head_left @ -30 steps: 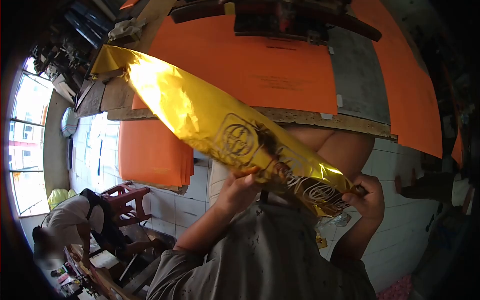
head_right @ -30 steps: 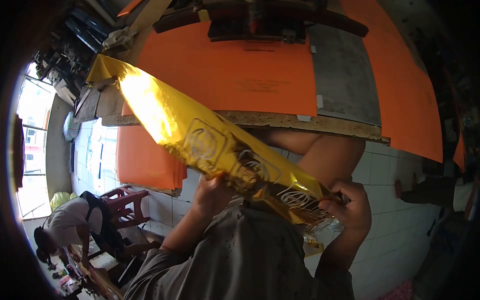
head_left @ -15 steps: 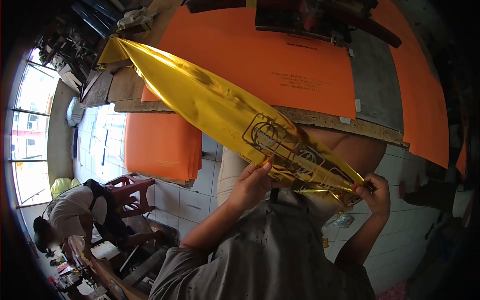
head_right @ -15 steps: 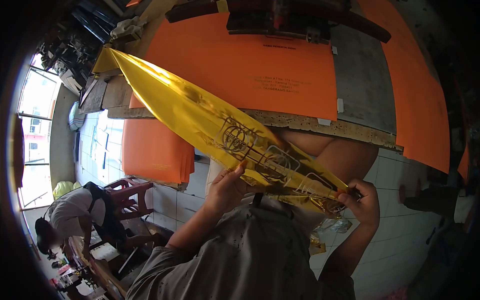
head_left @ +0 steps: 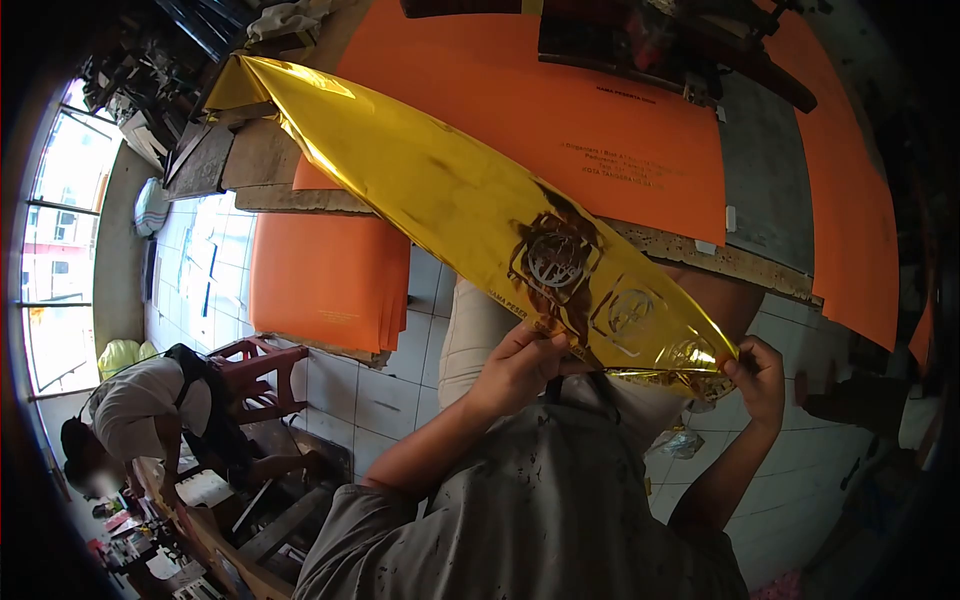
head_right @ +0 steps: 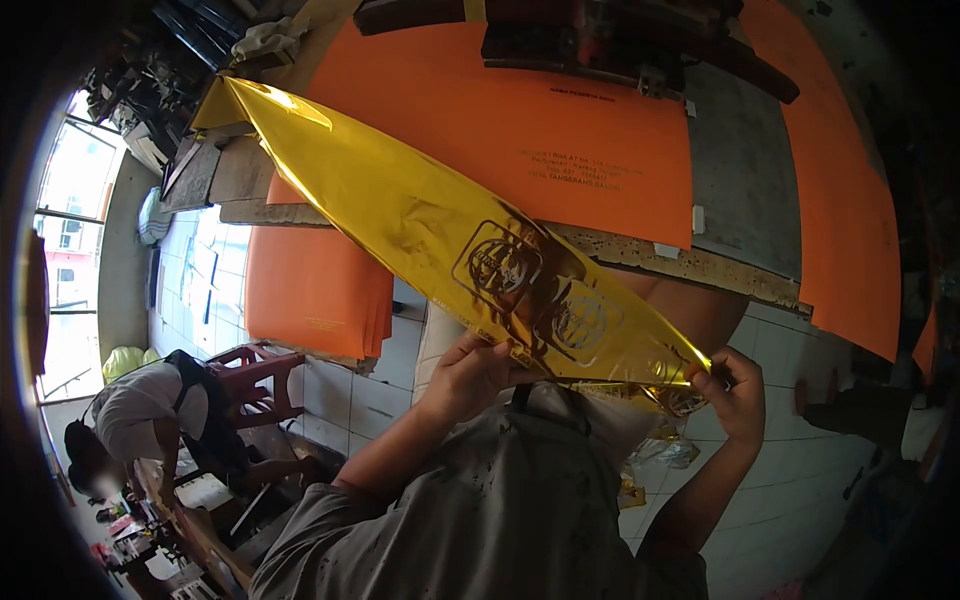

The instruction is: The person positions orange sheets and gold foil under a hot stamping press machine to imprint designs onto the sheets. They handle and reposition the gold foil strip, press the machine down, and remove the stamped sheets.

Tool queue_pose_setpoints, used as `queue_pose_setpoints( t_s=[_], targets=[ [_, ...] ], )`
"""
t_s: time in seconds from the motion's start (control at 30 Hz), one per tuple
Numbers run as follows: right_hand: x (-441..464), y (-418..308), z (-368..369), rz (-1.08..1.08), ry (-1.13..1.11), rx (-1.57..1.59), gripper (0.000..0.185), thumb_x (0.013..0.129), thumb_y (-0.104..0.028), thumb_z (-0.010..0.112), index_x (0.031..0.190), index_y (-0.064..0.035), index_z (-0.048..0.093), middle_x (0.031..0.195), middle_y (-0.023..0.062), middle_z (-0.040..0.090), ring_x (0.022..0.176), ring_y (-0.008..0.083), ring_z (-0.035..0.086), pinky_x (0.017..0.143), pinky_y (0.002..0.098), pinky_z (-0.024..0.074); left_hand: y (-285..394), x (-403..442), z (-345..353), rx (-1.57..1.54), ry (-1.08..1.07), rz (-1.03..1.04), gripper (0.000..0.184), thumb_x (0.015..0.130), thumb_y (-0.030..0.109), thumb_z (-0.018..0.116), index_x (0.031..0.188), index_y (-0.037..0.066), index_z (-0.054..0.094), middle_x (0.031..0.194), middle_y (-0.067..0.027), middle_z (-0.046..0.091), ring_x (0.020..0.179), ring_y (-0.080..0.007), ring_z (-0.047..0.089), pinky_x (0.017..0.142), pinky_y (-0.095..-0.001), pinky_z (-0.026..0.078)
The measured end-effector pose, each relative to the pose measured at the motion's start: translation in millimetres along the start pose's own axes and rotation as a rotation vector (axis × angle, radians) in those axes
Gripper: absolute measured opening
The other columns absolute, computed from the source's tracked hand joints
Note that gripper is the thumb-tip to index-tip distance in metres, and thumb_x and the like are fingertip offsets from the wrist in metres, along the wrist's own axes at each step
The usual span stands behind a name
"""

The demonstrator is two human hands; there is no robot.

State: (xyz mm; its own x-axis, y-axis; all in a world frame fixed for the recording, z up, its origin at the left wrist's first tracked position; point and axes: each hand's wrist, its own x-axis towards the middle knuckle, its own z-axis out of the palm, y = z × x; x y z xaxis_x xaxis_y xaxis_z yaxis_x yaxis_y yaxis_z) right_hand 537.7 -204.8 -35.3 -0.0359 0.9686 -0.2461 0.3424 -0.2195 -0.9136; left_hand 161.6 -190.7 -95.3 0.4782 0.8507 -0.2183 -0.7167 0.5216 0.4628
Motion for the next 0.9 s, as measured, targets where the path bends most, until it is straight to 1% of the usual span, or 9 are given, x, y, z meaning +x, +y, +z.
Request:
queue_pose_setpoints(
  t_s=[0.17,0.37,0.4,0.5,0.57,0.63,0.7,0.77,0.9],
  targets=[
    [5.4,0.2,1.6,-0.02,-0.007,-0.059,0.027,0.092,-0.028,0.078,0.089,-0.003,0.066,0.076,-0.0028,0.062,0.068,0.0036,0.052,0.063,0.0235,0.0403,3.4,1.4,3.8,0.023,-0.101,0.054,0.044,0.105,0.0,0.041,0.149,0.002,0.043,0.148,-0.0164,0.051,0.137,-0.0339,0.054,0.112,-0.0578,0.048],
    [9.4,4.7,11.9,-0.075,0.006,-0.142,0.028,0.092,-0.028,0.076,0.092,-0.0013,0.065,0.081,-0.0004,0.063,0.079,0.0083,0.054,0.073,0.0265,0.0439,8.0,-3.1,8.0,0.03,-0.059,0.035,0.034,0.103,0.0,0.046,0.136,-0.005,0.05,0.143,-0.0173,0.053,0.133,-0.0305,0.055,0.116,-0.0535,0.044],
    [10.5,6.4,11.6,-0.09,-0.003,-0.144,0.027,0.093,-0.024,0.075,0.096,0.0007,0.066,0.089,0.0036,0.065,0.086,0.0134,0.059,0.08,0.0297,0.0465,11.9,-2.1,11.8,0.047,-0.083,0.039,0.032,0.102,0.0,0.047,0.134,-0.005,0.051,0.142,-0.0173,0.054,0.134,-0.0308,0.055,0.116,-0.0532,0.044],
    [18.9,-12.8,29.7,-0.358,0.249,-0.311,0.026,0.094,-0.021,0.074,0.102,0.0021,0.066,0.095,0.0073,0.066,0.091,0.0194,0.064,0.085,0.0338,0.0488,14.7,-10.2,3.7,0.069,-0.128,0.115,0.041,0.102,-0.003,0.047,0.143,0.0,0.05,0.143,-0.0175,0.056,0.135,-0.0352,0.055,0.111,-0.0573,0.047],
    [26.5,0.8,32.2,-0.49,0.541,-0.476,0.021,0.097,-0.019,0.071,0.107,-0.0006,0.067,0.105,0.011,0.066,0.101,0.0266,0.064,0.091,0.0391,0.0498,13.0,-28.3,-25.0,0.078,-0.108,0.117,0.041,0.1,-0.001,0.051,0.141,-0.002,0.052,0.141,-0.0192,0.058,0.132,-0.0365,0.057,0.111,-0.057,0.046],
    [41.2,15.4,30.8,-0.682,0.867,-0.608,0.022,0.098,-0.02,0.069,0.111,-0.0025,0.067,0.11,0.0115,0.066,0.106,0.0279,0.062,0.093,0.0413,0.049,33.0,-41.1,-11.7,0.114,-0.045,0.151,0.043,0.098,0.01,0.06,0.139,-0.005,0.053,0.138,-0.0209,0.059,0.129,-0.0371,0.058,0.109,-0.0557,0.047],
    [54.7,31.4,26.4,-0.728,0.949,-0.722,0.031,0.103,-0.029,0.061,0.122,-0.0037,0.062,0.127,0.0131,0.058,0.125,0.0311,0.05,0.104,0.0485,0.04,49.6,-51.3,-14.4,0.239,-0.064,0.221,0.05,0.096,0.022,0.064,0.135,-0.007,0.055,0.137,-0.022,0.06,0.124,-0.0358,0.061,0.106,-0.0534,0.05],
    [67.6,40.8,29.0,-0.689,0.961,-0.757,0.038,0.105,-0.033,0.056,0.128,-0.0023,0.058,0.137,0.0159,0.051,0.131,0.0332,0.043,0.108,0.0519,0.0369,61.8,-63.1,-18.9,0.263,-0.036,0.34,0.053,0.095,0.029,0.063,0.132,-0.009,0.057,0.134,-0.0223,0.062,0.122,-0.0349,0.063,0.099,-0.0529,0.053],
    [89.1,65.9,36.0,-0.796,1.013,-0.747,0.045,0.107,-0.033,0.051,0.137,0.0,0.049,0.148,0.0195,0.04,0.141,0.0387,0.034,0.115,0.0559,0.0315,96.9,-97.5,-67.6,0.253,-0.079,0.448,0.051,0.097,0.038,0.056,0.137,0.006,0.054,0.122,-0.0171,0.068,0.107,-0.0324,0.067,0.091,-0.0485,0.056]
  ],
)
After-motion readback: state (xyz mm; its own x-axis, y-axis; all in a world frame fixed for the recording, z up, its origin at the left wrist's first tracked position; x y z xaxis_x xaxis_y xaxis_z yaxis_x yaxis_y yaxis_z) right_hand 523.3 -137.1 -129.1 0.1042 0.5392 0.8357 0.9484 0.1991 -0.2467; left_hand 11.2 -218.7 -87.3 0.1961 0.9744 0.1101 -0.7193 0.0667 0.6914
